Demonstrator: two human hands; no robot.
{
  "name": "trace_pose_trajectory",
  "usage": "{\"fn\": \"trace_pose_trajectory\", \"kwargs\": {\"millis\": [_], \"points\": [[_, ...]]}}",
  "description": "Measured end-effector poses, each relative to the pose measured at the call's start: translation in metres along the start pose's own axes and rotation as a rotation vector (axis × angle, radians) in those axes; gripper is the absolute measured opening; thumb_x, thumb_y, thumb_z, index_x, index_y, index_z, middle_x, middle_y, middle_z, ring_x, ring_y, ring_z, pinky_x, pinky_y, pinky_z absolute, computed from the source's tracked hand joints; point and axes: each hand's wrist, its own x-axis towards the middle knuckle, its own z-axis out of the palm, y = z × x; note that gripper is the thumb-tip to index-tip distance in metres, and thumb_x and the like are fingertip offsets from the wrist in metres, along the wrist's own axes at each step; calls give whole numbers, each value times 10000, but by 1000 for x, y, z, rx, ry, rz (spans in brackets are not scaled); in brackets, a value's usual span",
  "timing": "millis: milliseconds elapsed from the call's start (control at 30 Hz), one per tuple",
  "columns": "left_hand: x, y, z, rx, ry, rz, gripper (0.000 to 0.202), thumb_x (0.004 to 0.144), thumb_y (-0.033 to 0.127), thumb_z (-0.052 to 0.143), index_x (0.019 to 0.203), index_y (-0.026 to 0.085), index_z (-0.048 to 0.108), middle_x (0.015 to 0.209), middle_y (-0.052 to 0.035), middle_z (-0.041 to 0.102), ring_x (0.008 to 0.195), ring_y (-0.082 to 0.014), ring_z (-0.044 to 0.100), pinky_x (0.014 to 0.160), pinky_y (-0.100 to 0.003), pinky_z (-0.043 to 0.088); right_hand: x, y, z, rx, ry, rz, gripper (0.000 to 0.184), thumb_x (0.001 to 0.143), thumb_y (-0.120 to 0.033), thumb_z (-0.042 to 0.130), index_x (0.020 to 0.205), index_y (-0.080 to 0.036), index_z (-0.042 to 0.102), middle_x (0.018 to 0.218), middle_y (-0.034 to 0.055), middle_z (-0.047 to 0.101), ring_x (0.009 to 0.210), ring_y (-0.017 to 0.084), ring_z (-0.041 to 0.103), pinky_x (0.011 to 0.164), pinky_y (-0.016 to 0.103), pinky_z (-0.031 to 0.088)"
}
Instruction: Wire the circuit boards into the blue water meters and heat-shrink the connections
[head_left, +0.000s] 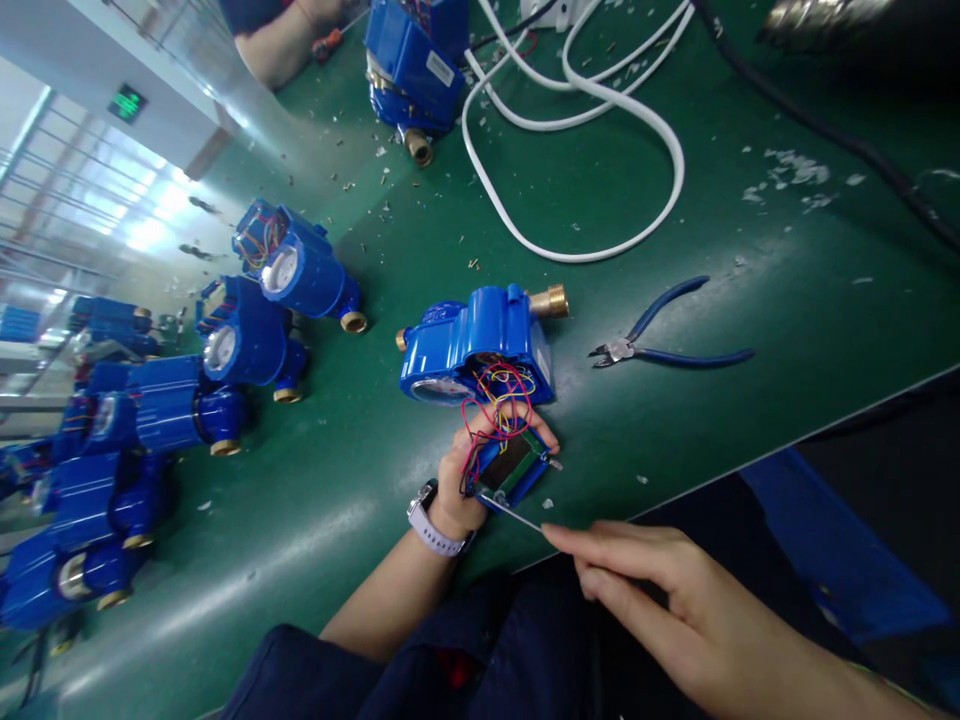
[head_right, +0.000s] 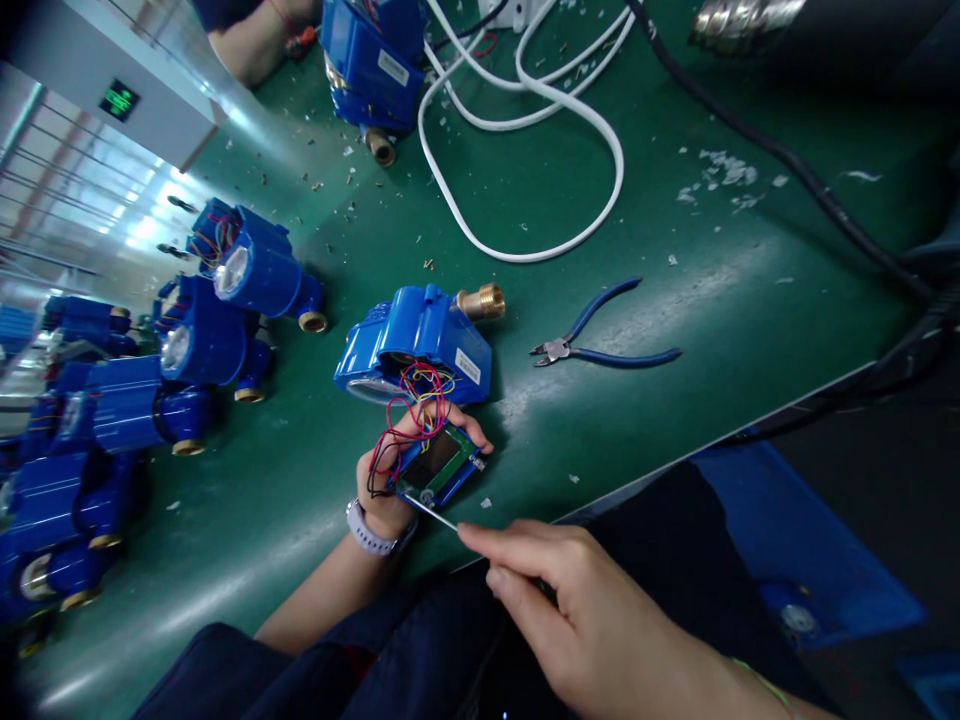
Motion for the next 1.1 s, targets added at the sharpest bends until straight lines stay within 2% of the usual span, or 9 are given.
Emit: {"fn": "trace_pose_trajectory", "kwargs": {"millis": [200,400,467,567,667,767,933,1000,1100], "points": [[-1,-4,-2,-9,-12,46,518,827,631,413,1040,211,630,869,-117,685,776,-297,635,770,-480,531,-4,11,13,-181,15,-249,479,894,-19,327,1255,-80,635,939,136,734,767,192,733,587,247,617],[1,-3,-2,13,27,26,542,810,665,422,1014,201,614,840,-113,680,762,-286,636,748,-469,543,-1,6,23,276,3,66,359,932,-117,452,1213,-160,670,948,83,733,879,150,711,747,206,599],[1,-4,-3,10,36,40,577,807,687,398,1016,196,618,849,-118,683,767,-291,637,739,-476,546,-1,9,28,218,18,-29,403,928,-79,421,1269,-129,628,981,106,722,866,155,709,724,221,605],[2,-7,-5,-20,48,76,571,830,672,368,1018,204,637,870,-109,688,786,-294,638,765,-486,545,-4,15,35,-46,63,-217,452,909,-18,358,1298,-59,586,967,144,707,780,174,713,625,244,604],[2,-7,-3,-20,70,81,505,853,625,387,1027,226,645,886,-94,692,799,-289,640,798,-487,541,-4,16,40,-112,81,-207,426,920,-35,346,1266,-60,594,951,141,708,725,171,708,605,256,590],[2,-7,-1,-15,61,46,499,846,621,397,1022,220,636,878,-97,689,799,-292,645,781,-498,545,3,12,38,117,-47,-7,424,954,-121,364,1347,-106,521,949,103,715,805,164,700,696,268,579],[3,-7,1,-4,8,85,499,869,602,378,1032,205,632,880,-99,691,796,-290,659,785,-495,542,24,8,22,504,-388,189,567,987,-149,292,1549,-168,216,614,-54,590,547,99,556,595,209,484],[2,-6,1,5,7,72,476,886,581,379,1041,214,640,907,-93,693,830,-286,660,822,-488,538,29,8,17,453,-422,177,562,981,-146,298,1541,-180,262,557,-62,548,497,104,515,558,215,457],[0,-6,2,-9,29,105,460,881,576,405,1038,217,646,905,-84,700,823,-280,663,810,-481,552,28,6,17,207,-336,101,548,956,-143,328,1499,-194,379,640,-1,640,520,135,562,555,254,478]]}}
